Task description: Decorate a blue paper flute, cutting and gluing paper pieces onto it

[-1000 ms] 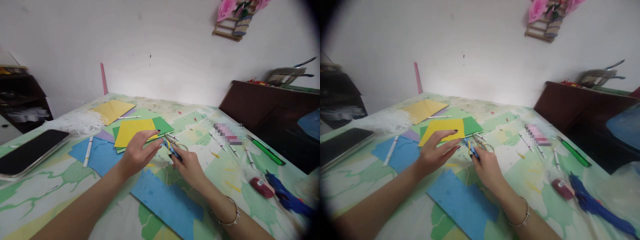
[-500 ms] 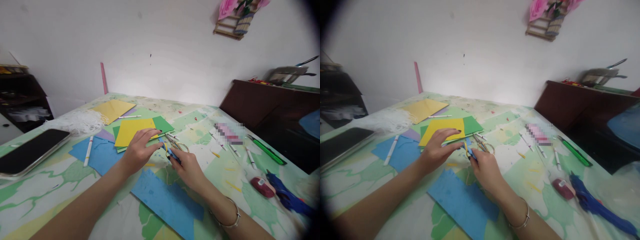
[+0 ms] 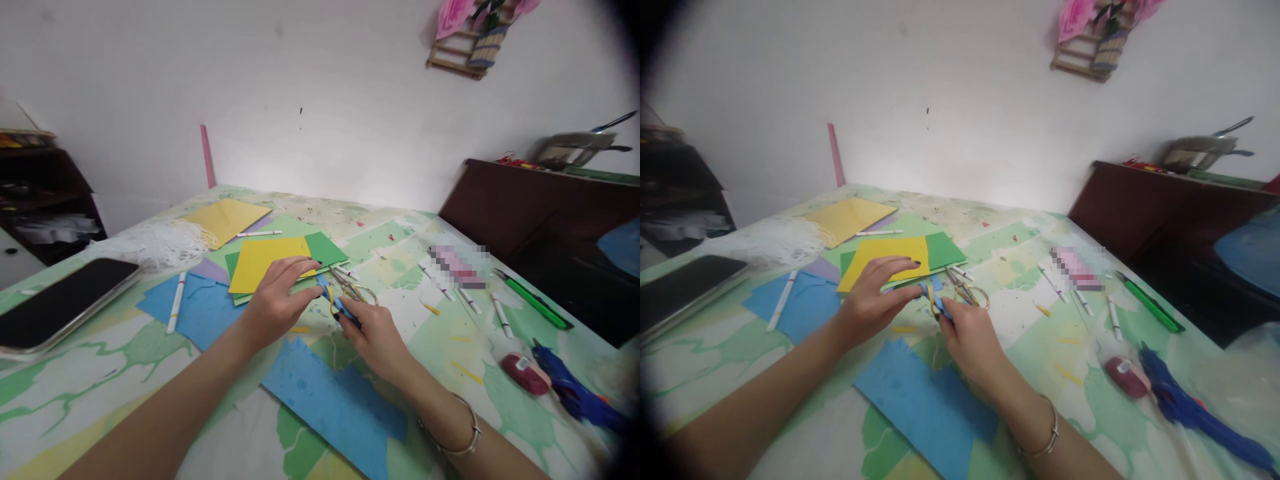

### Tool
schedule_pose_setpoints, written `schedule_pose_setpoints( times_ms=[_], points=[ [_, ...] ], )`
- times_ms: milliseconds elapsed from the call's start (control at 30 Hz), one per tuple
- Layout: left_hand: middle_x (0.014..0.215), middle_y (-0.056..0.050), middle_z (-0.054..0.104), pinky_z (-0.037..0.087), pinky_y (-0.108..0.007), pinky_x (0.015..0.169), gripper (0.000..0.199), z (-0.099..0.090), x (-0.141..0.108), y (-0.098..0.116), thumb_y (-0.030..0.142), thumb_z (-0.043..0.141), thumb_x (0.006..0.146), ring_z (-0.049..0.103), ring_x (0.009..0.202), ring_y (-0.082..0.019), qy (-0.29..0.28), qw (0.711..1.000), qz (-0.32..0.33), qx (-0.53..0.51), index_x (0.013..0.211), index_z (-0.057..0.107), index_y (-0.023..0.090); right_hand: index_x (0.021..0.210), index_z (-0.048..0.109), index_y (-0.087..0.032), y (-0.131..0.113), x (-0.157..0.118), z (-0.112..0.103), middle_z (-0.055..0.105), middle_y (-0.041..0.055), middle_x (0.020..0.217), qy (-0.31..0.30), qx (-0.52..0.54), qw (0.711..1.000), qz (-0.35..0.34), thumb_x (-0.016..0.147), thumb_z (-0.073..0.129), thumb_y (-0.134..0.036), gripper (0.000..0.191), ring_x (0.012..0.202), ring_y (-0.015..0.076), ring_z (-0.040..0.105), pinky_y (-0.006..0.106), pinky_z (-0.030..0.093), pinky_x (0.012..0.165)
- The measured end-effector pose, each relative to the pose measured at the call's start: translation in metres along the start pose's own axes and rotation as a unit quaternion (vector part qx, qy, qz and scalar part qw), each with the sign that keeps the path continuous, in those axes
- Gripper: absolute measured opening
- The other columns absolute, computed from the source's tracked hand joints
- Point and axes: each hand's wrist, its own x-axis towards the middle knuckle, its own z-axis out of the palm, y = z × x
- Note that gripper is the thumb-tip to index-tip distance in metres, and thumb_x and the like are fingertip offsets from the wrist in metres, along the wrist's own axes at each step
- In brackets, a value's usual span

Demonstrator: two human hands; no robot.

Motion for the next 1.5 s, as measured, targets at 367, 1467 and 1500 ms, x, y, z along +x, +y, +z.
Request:
schedule_pose_setpoints(
  times_ms=[367, 1467, 1500],
  points=[
    [0.113, -0.01, 0.06, 0.046, -0.042, 0.089, 0.013, 0.0004, 0.0001, -0.0013, 0.01, 0.06, 0.078, 0.052, 0.11, -0.024, -0.001, 1.0, 0.004, -0.005, 0.087, 0.065, 0.019, 0.08, 0.054, -0.018, 0.0006, -0.0011, 0.0, 0.056, -0.0002, 0.064, -0.003, 0.015, 1.0, -0.005, 0.085, 0.049, -0.014, 0.009, 0.055, 0.0123, 0.045, 0.022, 0.03, 0.055],
    [0.078, -0.001, 0.06, 0.048, -0.032, 0.082, 0.025, -0.001, 0.0063, 0.0043, 0.015, 0.065, 0.072, 0.063, 0.079, -0.015, -0.019, 0.908, -0.325, -0.264, 0.088, 0.047, 0.017, 0.083, 0.059, -0.017, -0.0045, -0.0006, -0.0016, 0.06, -0.0007, 0.066, -0.009, 0.055, 0.998, 0.02, 0.085, 0.048, -0.014, 0.012, 0.057, 0.012, 0.052, 0.021, 0.034, 0.056],
    [0.077, -0.001, 0.06, 0.048, -0.031, 0.081, 0.025, -0.0014, 0.0066, 0.0045, 0.015, 0.065, 0.072, 0.063, 0.078, -0.015, -0.021, 0.907, -0.326, -0.267, 0.088, 0.047, 0.017, 0.083, 0.059, -0.016, -0.0047, -0.0005, -0.0017, 0.06, -0.0007, 0.065, -0.01, 0.055, 0.998, 0.02, 0.085, 0.048, -0.014, 0.012, 0.057, 0.0121, 0.053, 0.021, 0.034, 0.056]
  ],
)
